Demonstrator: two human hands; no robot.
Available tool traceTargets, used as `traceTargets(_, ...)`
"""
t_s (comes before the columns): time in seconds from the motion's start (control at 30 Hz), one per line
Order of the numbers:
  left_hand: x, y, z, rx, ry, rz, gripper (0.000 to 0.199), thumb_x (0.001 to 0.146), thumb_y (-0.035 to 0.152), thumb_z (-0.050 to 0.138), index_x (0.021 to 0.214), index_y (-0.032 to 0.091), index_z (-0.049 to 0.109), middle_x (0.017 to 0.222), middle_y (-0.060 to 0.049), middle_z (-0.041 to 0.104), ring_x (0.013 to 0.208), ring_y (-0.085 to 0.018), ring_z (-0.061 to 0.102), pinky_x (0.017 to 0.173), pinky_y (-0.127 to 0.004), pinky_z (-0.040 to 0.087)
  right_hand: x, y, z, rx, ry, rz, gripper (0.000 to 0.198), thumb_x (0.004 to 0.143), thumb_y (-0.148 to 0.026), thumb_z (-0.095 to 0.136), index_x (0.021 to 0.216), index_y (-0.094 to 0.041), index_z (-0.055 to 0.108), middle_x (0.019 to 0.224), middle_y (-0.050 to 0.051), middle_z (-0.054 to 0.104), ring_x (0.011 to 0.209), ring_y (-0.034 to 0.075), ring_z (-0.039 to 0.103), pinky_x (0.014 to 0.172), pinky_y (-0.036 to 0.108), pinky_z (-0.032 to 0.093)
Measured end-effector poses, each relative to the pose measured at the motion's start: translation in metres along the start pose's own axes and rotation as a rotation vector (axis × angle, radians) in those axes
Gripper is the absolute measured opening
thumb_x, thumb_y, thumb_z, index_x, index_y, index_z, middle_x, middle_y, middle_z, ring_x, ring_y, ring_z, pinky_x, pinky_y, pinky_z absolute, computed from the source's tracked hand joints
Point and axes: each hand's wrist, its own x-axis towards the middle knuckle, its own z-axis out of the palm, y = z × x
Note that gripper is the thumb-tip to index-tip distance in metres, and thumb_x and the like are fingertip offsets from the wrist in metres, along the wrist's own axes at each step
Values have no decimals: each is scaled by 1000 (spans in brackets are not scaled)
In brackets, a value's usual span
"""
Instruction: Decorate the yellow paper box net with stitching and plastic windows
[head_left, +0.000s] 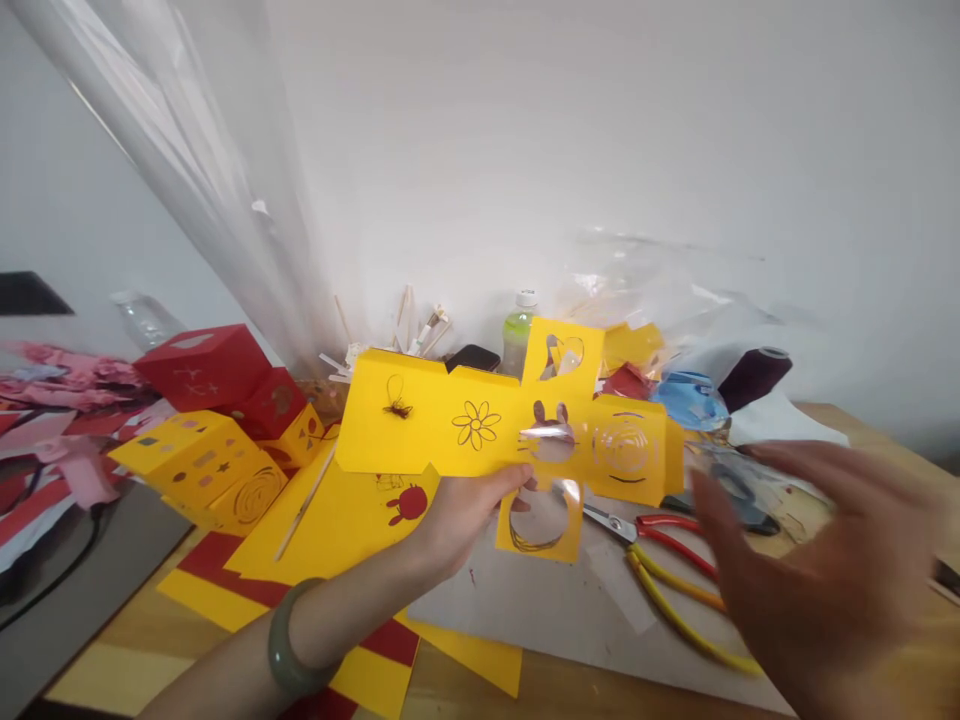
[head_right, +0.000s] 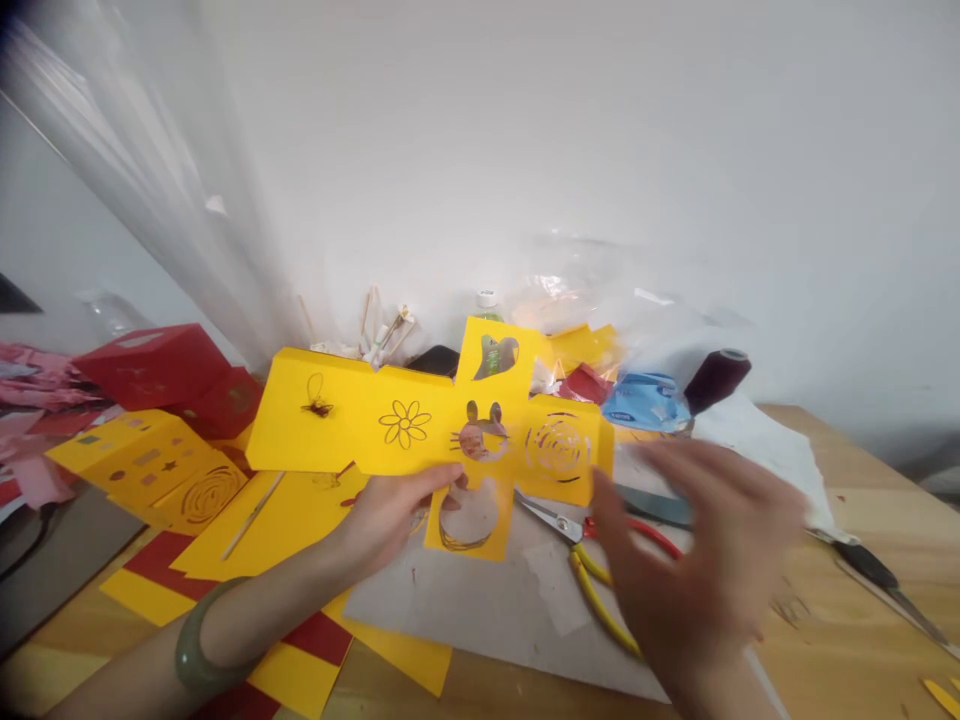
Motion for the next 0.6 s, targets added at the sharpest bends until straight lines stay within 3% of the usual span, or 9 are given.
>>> traceTargets(0.1,-4,0,2,58,-29,21,15,68,26,68,76,13,66,81,-6,65,77,-17,59,64,-27,47,10,-13,6,-228,-10,-382,22,76,-17,63,97,-23,59,90,7,61,84,24,55,76,38,44)
traceTargets(0.2,-7,2,6,78,-71,26,19,68,25,66,83,14,66,89,-7,65,78,-17,59,63,-26,47,18,-22,22,-265,-108,-483,16,78,-13,59,93,-19,63,89,8,65,82,23,55,69,34,44)
traceTargets(0.3,-7,2,7,65,-97,5,24,67,23,67,89,14,65,90,-6,65,75,-16,60,61,-25,48,23,-21,31,-167,-127,-515,12,79,-9,57,84,-17,64,81,5,67,76,19,57,64,31,43)
traceTargets(0.37,-5,1,6,58,-97,-5,24,66,22,69,89,15,64,85,-5,65,71,-15,60,58,-24,48,25,-19,27,2,-133,-408,10,81,-11,56,80,-18,63,76,3,67,71,16,59,63,28,45)
traceTargets(0.47,-1,-2,2,41,-92,-4,24,66,22,71,88,15,63,80,-4,64,68,-14,60,55,-22,46,25,-14,9,260,-108,-43,7,83,-21,57,80,-21,62,77,0,68,67,13,62,61,24,49)
traceTargets(0.53,1,-3,-1,14,-87,29,23,66,21,71,87,15,63,81,-4,65,69,-13,60,59,-23,48,21,-8,-6,309,-53,196,10,83,-30,57,83,-22,63,74,0,68,63,13,64,57,23,51)
traceTargets(0.6,3,-3,-4,-8,-58,72,24,67,21,71,89,15,64,84,-4,66,72,-14,60,67,-25,49,13,2,-17,234,-72,284,18,83,-38,56,87,-22,63,67,0,68,54,13,64,50,22,51)
